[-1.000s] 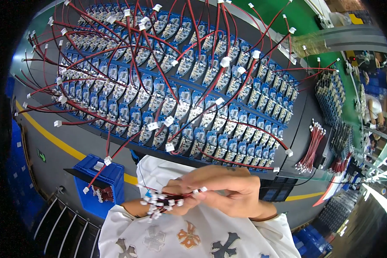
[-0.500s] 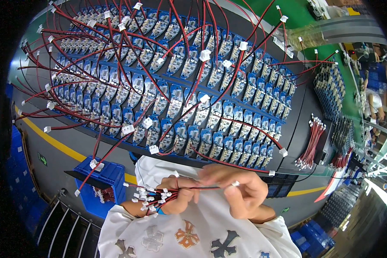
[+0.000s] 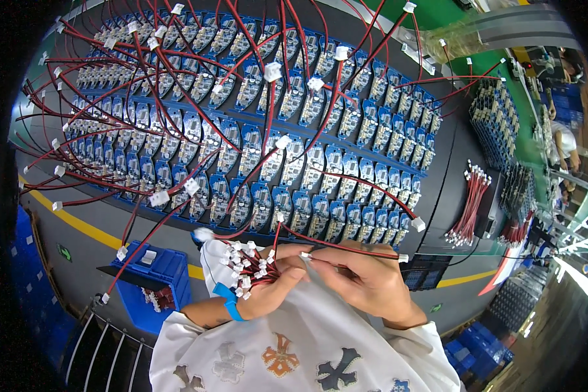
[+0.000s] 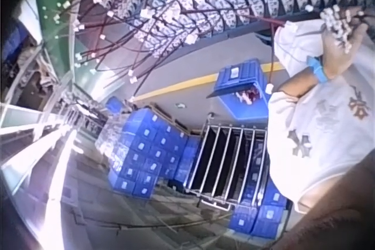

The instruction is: The person connects wire harnesses to electronic circuit boards on an assembly line by hand, attaching connectors to each board.

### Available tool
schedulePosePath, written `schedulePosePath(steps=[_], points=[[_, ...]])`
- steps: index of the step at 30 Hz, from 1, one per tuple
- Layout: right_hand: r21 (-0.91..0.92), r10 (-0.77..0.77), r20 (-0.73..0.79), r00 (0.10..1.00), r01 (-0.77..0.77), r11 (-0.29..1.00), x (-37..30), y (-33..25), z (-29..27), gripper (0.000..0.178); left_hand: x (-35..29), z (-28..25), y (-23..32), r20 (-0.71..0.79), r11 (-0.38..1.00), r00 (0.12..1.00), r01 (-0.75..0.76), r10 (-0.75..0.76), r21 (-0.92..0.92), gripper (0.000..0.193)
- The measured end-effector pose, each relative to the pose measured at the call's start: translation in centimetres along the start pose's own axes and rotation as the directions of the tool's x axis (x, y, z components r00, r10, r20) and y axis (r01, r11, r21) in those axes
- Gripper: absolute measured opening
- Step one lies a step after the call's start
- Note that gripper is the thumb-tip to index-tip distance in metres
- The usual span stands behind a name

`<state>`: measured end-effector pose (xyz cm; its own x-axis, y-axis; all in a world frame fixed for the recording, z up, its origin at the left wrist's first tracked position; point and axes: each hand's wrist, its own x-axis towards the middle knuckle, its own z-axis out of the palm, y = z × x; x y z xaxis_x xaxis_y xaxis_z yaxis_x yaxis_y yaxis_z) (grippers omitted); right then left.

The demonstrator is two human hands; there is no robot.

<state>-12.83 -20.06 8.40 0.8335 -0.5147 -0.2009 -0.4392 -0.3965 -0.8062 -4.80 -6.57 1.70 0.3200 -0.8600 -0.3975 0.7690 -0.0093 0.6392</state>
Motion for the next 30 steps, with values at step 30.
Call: schedulePosePath(steps=[30], points=[[-0.612, -0.166, 0.528, 0.833, 0.508, 0.605, 6.0, -2.9, 0.8, 0.015, 0.1, -0.4, 0.6, -0.152, 0.999, 0.987, 0.042, -0.045, -0.025, 0.032]])
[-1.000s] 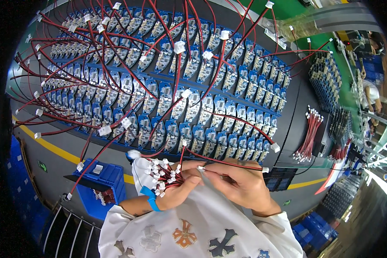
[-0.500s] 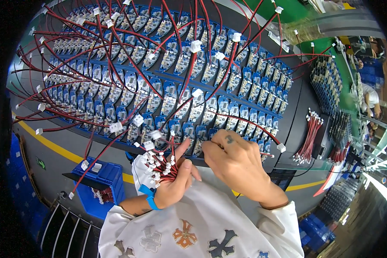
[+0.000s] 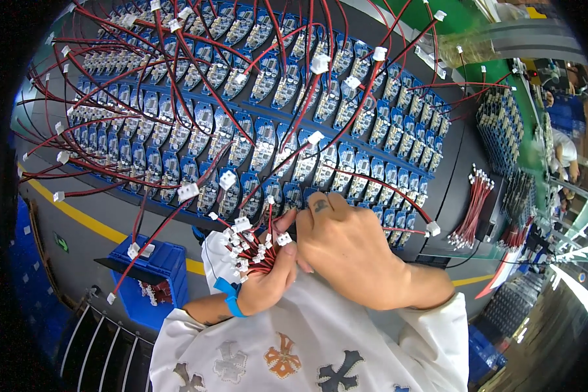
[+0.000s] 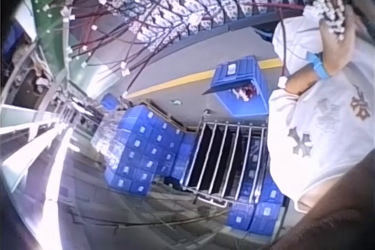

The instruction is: The person connects wire harnesses to electronic circuit boards on an assembly line by hand, attaching connectors to each board.

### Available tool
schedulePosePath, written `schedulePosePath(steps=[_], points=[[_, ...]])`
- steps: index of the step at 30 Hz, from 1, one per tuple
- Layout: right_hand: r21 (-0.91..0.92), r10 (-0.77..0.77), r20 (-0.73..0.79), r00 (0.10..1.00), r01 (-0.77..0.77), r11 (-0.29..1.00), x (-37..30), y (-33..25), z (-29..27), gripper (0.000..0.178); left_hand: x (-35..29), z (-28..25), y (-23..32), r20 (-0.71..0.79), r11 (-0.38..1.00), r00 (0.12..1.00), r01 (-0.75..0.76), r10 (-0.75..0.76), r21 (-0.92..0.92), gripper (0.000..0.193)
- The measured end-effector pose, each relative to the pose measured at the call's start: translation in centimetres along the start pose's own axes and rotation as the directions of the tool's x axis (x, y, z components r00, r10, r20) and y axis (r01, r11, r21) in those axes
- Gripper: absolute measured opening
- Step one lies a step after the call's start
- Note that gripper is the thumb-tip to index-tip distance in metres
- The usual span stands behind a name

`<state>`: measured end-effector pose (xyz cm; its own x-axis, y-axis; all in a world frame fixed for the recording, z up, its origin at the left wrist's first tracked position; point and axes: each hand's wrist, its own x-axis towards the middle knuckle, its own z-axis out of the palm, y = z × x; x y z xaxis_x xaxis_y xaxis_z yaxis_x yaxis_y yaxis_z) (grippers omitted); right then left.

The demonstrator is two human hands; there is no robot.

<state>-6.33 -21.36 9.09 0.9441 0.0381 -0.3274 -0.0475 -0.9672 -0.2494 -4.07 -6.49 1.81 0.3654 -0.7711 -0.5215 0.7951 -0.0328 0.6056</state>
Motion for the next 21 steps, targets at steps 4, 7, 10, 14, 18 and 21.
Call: schedulePosePath(steps=[4, 7, 10, 14, 18, 21], points=[[0.052, -0.052, 0.012, 0.999, 0.051, 0.997, 0.4, 0.6, -0.2, 0.014, 0.0, -0.2, -0.2, -0.019, 0.999, 1.0, 0.019, -0.02, -0.035, 0.02], [0.03, -0.016, 0.079, 0.997, 0.014, 0.999, 0.4, 0.8, -0.2, 0.02, -0.2, -0.2, -0.6, -0.037, 1.0, 0.999, -0.007, 0.006, -0.022, 0.026], [0.033, -0.05, 0.075, 0.996, 0.048, 0.998, -0.6, 1.5, -0.8, 0.016, -0.7, -0.6, -0.7, -0.053, 0.999, 0.998, -0.022, 0.02, -0.028, 0.027], [0.199, 0.045, -0.071, 0.996, -0.03, 0.98, -4.7, 1.7, -4.8, 0.021, -0.8, -1.3, -1.0, 0.169, 0.99, 0.983, 0.053, -0.075, 0.131, 0.021], [0.765, 0.625, -0.344, 0.701, -0.177, 0.619, -8.2, 2.7, -4.3, 0.015, 0.8, -0.5, -1.9, 0.665, 0.873, 0.741, -0.382, 0.094, 0.303, 0.039], [0.718, 0.389, -0.108, 0.915, -0.199, 0.667, -10.6, 5.6, -1.1, 0.013, 1.5, 1.0, -1.4, 0.733, 0.659, 0.663, -0.485, -0.153, 0.576, 0.042]])
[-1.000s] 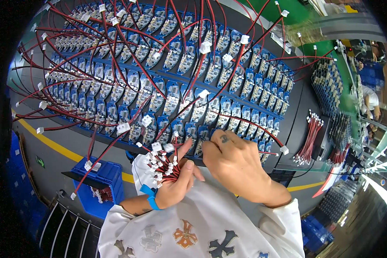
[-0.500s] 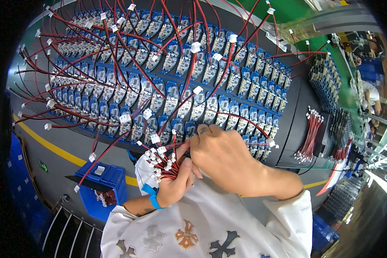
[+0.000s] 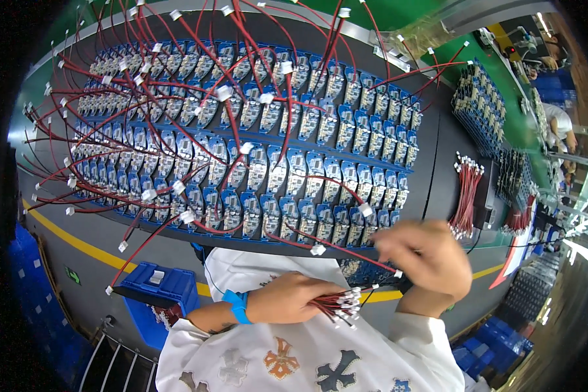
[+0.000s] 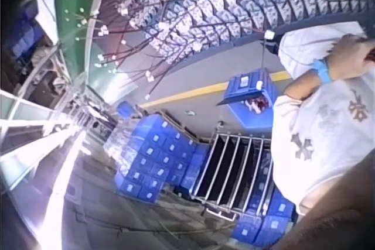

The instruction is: The person connects wire harnesses to electronic circuit boards on an assembly line by hand, attaching connectors to each board.

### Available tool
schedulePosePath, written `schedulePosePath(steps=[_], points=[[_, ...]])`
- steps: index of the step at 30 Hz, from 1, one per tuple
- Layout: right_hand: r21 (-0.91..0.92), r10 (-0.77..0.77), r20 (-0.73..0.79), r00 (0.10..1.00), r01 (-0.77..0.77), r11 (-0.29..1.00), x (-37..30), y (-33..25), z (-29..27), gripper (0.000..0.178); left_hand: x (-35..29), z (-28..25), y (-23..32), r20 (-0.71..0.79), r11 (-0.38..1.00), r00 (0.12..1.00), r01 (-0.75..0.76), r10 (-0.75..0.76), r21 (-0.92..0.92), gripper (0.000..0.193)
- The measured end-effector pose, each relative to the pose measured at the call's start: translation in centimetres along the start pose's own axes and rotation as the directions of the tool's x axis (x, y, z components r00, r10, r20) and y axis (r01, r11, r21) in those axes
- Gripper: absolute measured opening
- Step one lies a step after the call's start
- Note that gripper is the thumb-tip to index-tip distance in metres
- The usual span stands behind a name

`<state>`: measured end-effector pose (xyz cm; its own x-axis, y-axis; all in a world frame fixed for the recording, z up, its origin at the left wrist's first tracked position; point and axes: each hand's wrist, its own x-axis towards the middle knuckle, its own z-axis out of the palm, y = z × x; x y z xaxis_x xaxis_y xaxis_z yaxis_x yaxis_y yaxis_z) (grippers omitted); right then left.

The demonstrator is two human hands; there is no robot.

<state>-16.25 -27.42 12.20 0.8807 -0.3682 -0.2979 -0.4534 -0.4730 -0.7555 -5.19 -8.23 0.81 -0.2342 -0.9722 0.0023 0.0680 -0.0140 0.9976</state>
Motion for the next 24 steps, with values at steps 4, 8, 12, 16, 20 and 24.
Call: schedulePosePath(steps=[4, 8, 12, 16, 20, 24], points=[[0.1, 0.058, 0.05, 0.997, -0.063, 0.993, -1.0, 1.5, 1.4, 0.013, 1.9, 0.3, 0.3, -0.15, 0.971, 0.979, 0.104, -0.138, -0.214, 0.039], [0.669, 0.305, -0.134, 0.943, -0.141, 0.73, -1.0, 1.3, 3.6, 0.019, 2.7, -0.2, 0.9, -0.395, 0.852, 0.907, -0.085, -0.149, -0.517, 0.02], [0.717, 0.099, -0.228, 0.968, 0.098, 0.69, 1.0, 1.8, 6.3, 0.025, 2.3, -1.5, 1.6, -0.321, 0.677, 0.863, 0.033, -0.39, -0.735, 0.013], [0.738, 0.088, -0.27, 0.959, 0.147, 0.658, 2.4, 1.5, 7.4, 0.019, 2.1, -1.6, 1.3, -0.332, 0.792, 0.883, 0.069, -0.331, -0.606, 0.011], [0.695, 0.053, -0.341, 0.939, 0.214, 0.687, 3.1, 1.4, 7.8, 0.009, 1.7, -1.2, 1.4, -0.384, 0.787, 0.862, 0.028, -0.332, -0.616, 0.017], [0.782, 0.134, -0.41, 0.902, 0.272, 0.561, 3.1, 0.6, 8.5, 0.007, 1.3, -1.8, 1.8, -0.302, 0.728, 0.9, 0.025, -0.315, -0.685, 0.031]])
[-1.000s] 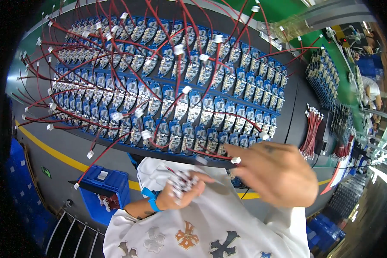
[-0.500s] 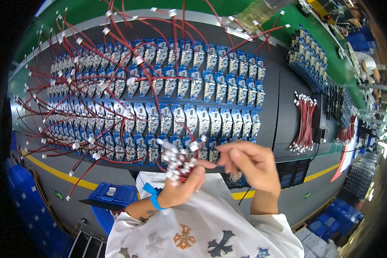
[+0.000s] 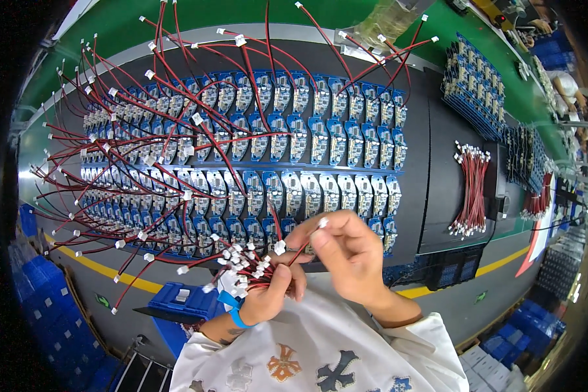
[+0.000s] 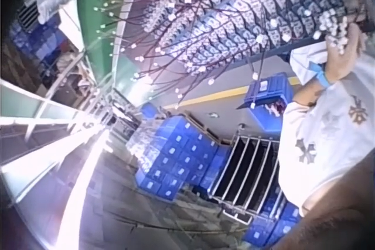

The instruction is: The person connects wire harnesses to electronic circuit boards on an assembly line by hand, attaching connectors to each board.

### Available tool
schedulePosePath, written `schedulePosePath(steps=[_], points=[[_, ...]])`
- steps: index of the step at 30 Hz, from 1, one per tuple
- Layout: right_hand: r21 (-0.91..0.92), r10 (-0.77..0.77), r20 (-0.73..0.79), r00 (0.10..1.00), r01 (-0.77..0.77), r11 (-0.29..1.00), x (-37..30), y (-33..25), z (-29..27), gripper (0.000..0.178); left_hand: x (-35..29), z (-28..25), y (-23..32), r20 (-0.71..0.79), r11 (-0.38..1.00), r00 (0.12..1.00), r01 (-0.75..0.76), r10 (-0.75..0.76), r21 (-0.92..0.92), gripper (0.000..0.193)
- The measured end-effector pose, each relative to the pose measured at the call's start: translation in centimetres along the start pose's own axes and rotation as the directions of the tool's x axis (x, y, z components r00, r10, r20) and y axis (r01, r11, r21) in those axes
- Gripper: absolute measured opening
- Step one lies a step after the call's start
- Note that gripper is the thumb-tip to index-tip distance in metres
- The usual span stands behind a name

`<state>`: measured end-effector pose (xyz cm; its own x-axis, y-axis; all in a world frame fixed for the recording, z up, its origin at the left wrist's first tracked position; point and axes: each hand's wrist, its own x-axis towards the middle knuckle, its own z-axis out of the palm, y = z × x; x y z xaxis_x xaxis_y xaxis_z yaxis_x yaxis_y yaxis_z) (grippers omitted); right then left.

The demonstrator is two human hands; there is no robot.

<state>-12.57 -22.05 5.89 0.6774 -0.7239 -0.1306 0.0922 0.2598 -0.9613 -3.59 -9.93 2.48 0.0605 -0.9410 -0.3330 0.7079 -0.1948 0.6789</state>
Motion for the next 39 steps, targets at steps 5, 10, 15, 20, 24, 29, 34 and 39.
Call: schedulePosePath(steps=[5, 10, 15, 20, 24, 29, 34, 39], points=[[0.391, 0.122, -0.278, 0.953, -0.004, 0.92, 0.6, -1.5, -0.3, 0.011, 0.1, 0.0, -0.4, -0.068, 0.999, 0.998, -0.016, 0.019, 0.045, 0.037], [-0.035, -0.088, -0.365, 0.927, 0.081, 0.996, 1.0, -2.6, -1.9, 0.01, 0.4, 0.4, -0.3, -0.163, 0.996, 0.982, -0.088, 0.092, 0.03, 0.037], [-0.844, -0.104, 0.205, 0.973, 0.23, 0.485, 3.6, -4.0, -0.9, 0.019, 0.0, -0.3, -0.4, -0.149, 0.994, 0.983, -0.106, 0.104, -0.006, 0.035], [-0.88, 0.03, 0.439, 0.898, 0.422, 0.219, 5.0, -2.9, -0.6, 0.011, 0.0, -0.3, -0.1, -0.137, 0.991, 0.983, -0.128, 0.123, -0.031, 0.032], [-0.866, 0.078, 0.493, 0.867, 0.48, 0.141, 5.6, -2.6, 0.0, 0.011, -0.2, -0.3, -0.3, -0.173, 0.989, 0.979, -0.127, 0.112, -0.079, 0.031], [-0.82, 0.168, 0.571, 0.804, 0.568, 0.066, 5.8, -3.0, 0.3, 0.011, -0.1, -0.7, -0.6, -0.135, 0.99, 0.981, -0.141, 0.139, -0.004, 0.029], [-0.781, 0.23, 0.611, 0.758, 0.625, 0.014, 6.6, -3.4, 0.9, 0.015, -0.1, -0.8, -0.5, -0.125, 0.988, 0.98, -0.154, 0.154, 0.008, 0.029], [-0.7, 0.206, 0.698, 0.686, 0.714, -0.006, 7.2, -3.3, 1.3, 0.017, -0.1, -0.8, -0.6, -0.128, 0.988, 0.98, -0.154, 0.153, -0.003, 0.029]])
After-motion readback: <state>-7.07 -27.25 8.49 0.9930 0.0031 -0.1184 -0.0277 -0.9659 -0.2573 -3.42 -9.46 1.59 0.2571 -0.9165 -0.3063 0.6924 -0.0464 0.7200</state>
